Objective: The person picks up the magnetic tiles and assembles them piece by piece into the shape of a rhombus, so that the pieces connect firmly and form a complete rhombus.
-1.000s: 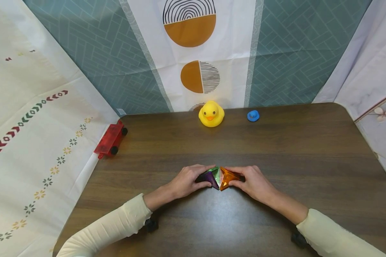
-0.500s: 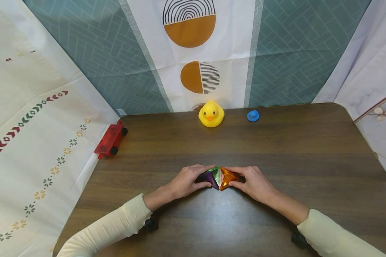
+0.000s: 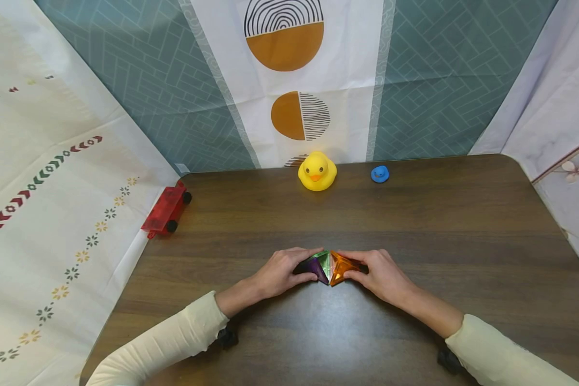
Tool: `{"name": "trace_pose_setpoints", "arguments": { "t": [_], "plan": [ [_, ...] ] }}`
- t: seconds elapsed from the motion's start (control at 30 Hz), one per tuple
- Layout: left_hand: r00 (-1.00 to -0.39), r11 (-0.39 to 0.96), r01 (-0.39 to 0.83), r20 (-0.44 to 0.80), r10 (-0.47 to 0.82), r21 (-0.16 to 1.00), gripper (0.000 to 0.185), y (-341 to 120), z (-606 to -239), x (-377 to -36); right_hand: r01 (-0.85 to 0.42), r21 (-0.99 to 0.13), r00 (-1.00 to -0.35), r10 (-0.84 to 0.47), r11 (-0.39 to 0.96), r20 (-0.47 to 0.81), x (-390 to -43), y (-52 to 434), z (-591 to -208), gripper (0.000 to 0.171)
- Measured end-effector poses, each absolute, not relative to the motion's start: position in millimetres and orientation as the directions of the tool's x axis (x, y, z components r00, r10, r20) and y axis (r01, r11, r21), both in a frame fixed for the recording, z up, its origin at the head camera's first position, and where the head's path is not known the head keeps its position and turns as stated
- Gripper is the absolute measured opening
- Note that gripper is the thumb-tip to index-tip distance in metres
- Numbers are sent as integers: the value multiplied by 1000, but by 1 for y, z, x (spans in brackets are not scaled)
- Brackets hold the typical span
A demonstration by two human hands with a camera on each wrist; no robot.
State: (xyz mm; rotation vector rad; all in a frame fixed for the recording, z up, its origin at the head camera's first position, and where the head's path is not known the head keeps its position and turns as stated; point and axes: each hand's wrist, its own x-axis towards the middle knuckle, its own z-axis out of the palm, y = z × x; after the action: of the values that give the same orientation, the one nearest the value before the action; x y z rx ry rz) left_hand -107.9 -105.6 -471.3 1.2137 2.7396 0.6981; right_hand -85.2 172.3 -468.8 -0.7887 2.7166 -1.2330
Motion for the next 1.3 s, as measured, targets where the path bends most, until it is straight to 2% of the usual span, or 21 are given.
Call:
{"name": "trace_pose_setpoints", "arguments": {
  "t": [0.73,1.3],
  "plan": [
    [-677,568,697,140,723,438,59,-107,-472,-109,-429,-719,-871,-463,547,167,-84,172,-468,52],
    [-668,554,705,153,728,444,55,-110,-471,-110,-458,-743,-860,-456,488,230,-87,173,-468,44]
  ]
}}
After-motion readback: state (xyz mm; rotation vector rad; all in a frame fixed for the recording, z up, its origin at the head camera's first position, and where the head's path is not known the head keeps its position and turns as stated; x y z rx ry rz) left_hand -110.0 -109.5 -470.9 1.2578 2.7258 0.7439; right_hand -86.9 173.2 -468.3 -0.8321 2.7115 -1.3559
